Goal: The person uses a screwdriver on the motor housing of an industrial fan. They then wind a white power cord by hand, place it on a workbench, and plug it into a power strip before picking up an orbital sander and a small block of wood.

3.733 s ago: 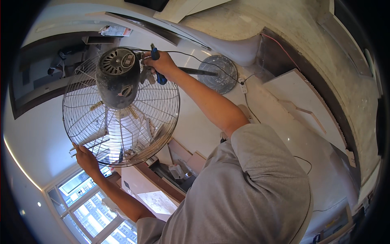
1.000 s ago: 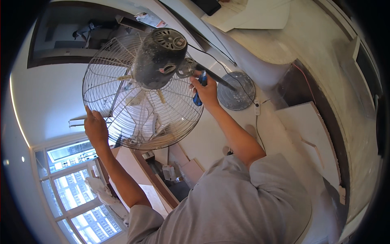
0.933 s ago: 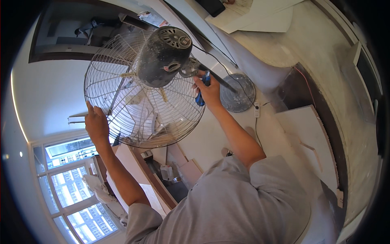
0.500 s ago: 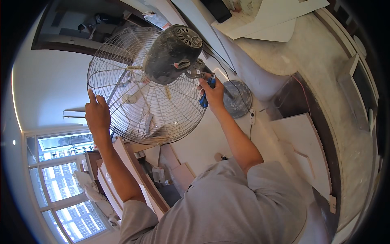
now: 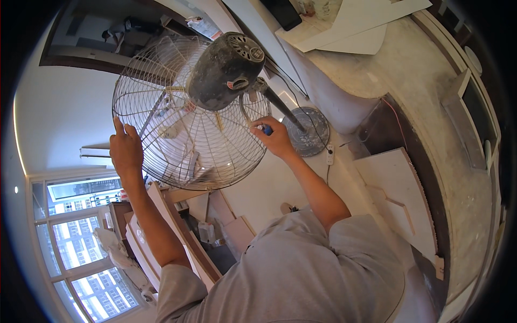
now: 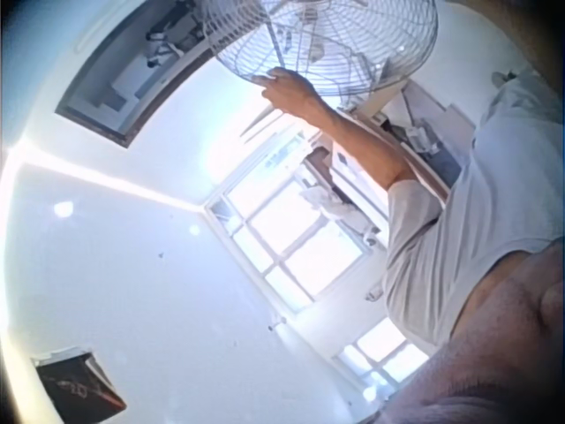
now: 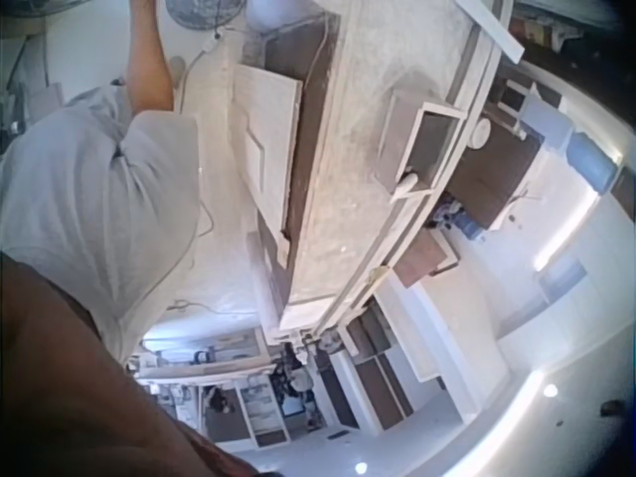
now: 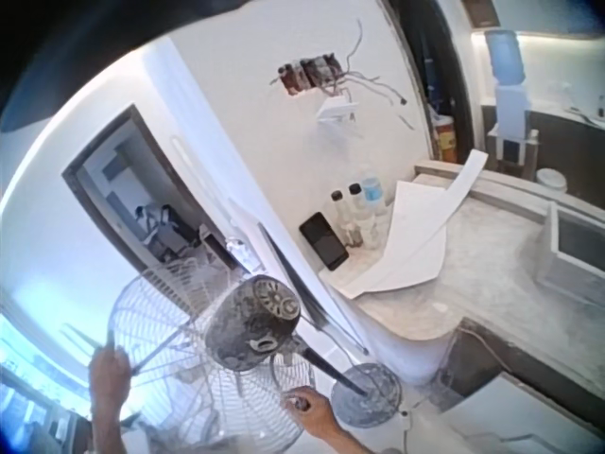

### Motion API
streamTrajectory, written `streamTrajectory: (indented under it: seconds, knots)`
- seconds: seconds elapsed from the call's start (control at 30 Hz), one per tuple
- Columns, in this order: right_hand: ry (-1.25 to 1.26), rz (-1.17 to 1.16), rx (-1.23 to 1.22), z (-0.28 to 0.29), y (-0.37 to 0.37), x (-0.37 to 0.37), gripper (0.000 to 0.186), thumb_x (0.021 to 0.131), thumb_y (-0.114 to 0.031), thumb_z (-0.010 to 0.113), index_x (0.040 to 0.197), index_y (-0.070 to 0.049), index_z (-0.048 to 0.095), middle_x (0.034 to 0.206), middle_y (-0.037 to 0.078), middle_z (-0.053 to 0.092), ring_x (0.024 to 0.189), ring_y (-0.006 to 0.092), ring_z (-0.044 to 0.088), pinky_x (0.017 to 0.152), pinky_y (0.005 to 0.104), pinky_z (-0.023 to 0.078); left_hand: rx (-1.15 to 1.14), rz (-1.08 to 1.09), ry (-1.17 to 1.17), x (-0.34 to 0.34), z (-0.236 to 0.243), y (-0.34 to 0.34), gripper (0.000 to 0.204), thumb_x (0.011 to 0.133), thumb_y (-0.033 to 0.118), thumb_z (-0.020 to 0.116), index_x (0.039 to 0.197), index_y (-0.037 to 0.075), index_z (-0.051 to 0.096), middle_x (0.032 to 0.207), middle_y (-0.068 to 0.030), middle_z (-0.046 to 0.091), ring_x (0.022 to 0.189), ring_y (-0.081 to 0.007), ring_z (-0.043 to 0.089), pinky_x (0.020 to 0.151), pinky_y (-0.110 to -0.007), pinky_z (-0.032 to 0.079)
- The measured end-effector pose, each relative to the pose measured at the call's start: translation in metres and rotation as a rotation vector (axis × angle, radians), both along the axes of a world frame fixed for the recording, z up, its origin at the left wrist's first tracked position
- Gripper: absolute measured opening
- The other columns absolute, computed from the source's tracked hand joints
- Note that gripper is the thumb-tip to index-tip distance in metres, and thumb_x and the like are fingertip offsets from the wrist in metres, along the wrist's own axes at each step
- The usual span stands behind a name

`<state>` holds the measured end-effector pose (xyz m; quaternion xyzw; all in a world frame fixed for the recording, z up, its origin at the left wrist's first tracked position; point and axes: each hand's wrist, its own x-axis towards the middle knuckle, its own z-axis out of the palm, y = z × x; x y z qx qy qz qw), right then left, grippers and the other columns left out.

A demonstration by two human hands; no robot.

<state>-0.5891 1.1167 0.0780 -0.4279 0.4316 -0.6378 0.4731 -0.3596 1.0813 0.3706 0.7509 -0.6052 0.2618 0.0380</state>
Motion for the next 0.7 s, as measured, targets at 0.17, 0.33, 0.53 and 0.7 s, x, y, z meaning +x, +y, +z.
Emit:
streamTrajectory:
  seconds: [0.17, 0.33, 0.53, 0.7]
  knots:
    - [0.015, 0.035, 0.118, 0.003, 0.006, 0.014, 0.017, 0.078, -0.011, 0.071, 0.091, -0.002, 0.067, 0.081, 0.007, 0.067, 0.068, 0.0111, 0.058, 0.063, 0.0246, 0.046, -0.009, -0.011, -0.008, -0.001, 0.0, 0.003, 0.049, 0.093, 0.031, 0.037, 0.134, 0.006, 0.044, 0.084, -0.0304, 0.059, 0.08, -0.0453, 0.061, 0.074, -0.05, 0.048]
    - [-0.079, 0.119, 0.161, 0.007, -0.005, 0.018, 0.018, 0.077, -0.009, 0.072, 0.092, 0.0, 0.067, 0.076, 0.006, 0.067, 0.063, 0.0093, 0.057, 0.06, 0.0239, 0.046, -0.02, -0.018, -0.001, -0.006, 0.001, 0.004, 0.049, 0.093, 0.029, 0.037, 0.134, 0.005, 0.043, 0.085, -0.0303, 0.06, 0.078, -0.0445, 0.061, 0.072, -0.05, 0.049]
    - [-0.055, 0.222, 0.201, 0.029, -0.013, 0.017, 0.017, 0.076, -0.007, 0.072, 0.09, 0.001, 0.067, 0.072, 0.004, 0.066, 0.059, 0.0082, 0.058, 0.058, 0.0224, 0.047, -0.018, 0.02, 0.003, -0.008, 0.001, 0.005, 0.048, 0.093, 0.029, 0.037, 0.135, 0.005, 0.043, 0.086, -0.0297, 0.06, 0.078, -0.0435, 0.062, 0.072, -0.049, 0.05]
    - [-0.083, 0.239, 0.179, 0.034, -0.019, 0.019, 0.017, 0.075, -0.007, 0.073, 0.088, 0.001, 0.066, 0.073, 0.005, 0.066, 0.059, 0.0087, 0.058, 0.058, 0.0223, 0.048, -0.029, 0.039, 0.008, -0.015, 0.002, 0.007, 0.047, 0.093, 0.028, 0.038, 0.134, 0.005, 0.043, 0.088, -0.0291, 0.06, 0.078, -0.0435, 0.062, 0.07, -0.048, 0.051]
